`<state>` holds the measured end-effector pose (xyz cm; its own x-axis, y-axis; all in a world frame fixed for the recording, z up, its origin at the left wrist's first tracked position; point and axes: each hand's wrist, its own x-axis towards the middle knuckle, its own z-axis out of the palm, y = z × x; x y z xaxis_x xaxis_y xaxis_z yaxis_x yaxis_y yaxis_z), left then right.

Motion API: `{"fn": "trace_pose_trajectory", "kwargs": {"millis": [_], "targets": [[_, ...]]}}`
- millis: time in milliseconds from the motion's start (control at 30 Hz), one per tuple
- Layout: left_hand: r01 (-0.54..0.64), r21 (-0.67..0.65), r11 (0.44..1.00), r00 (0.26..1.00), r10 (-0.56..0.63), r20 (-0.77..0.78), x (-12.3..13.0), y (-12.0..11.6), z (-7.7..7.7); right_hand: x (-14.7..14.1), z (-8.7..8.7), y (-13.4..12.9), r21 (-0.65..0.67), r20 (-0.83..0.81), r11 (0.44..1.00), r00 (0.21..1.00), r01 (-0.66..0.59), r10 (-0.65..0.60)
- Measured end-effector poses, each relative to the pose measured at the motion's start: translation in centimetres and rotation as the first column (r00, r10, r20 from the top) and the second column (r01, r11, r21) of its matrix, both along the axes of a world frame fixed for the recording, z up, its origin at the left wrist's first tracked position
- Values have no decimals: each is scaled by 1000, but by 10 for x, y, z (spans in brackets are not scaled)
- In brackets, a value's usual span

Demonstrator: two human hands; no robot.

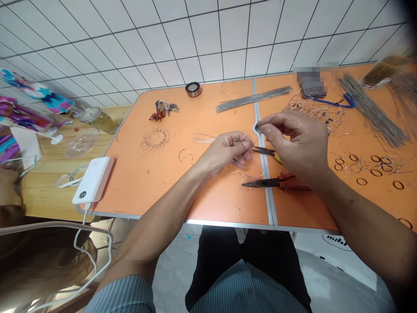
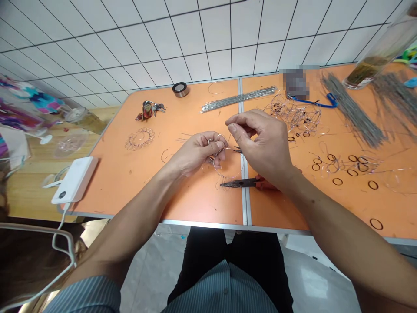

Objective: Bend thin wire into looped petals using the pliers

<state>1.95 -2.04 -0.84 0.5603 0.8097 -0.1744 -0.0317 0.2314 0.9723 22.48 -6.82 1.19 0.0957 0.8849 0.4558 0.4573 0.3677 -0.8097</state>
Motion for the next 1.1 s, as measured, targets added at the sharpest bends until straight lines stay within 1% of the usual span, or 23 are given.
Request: {"fn": "trace_pose_trajectory", "kwargs": {"millis": [100, 233, 333, 533, 767, 933, 1100], "targets": [[9, 9, 1000, 1000, -9, -4, 0, 0, -1, 2, -1, 2, -1, -14, 1000, 1000, -20, 20], [20, -6, 1000, 1000, -20, -5, 0, 0, 0, 3, 0, 3, 2, 38, 1000, 999, -29, 29], [29, -32, 999, 1000, -29, 6, 0, 0, 2, 4, 1, 3, 14, 71, 1000, 997, -24, 23], [37, -60, 998, 999, -37, -6, -1, 0, 1, 4, 0, 2, 20, 86, 1000, 996, -8, 7], [48, -57, 997, 998, -46, 38, -1, 2, -1, 4, -1, 3, 47, 145, 998, 989, -45, 38], [53, -71, 996, 998, -51, 39, -1, 1, 0, 5, -3, 7, 65, 111, 996, 992, -60, 53], [76, -42, 996, 997, -76, 11, -1, 0, -2, 6, -4, 9, 60, 113, 996, 992, -64, 57]]}}
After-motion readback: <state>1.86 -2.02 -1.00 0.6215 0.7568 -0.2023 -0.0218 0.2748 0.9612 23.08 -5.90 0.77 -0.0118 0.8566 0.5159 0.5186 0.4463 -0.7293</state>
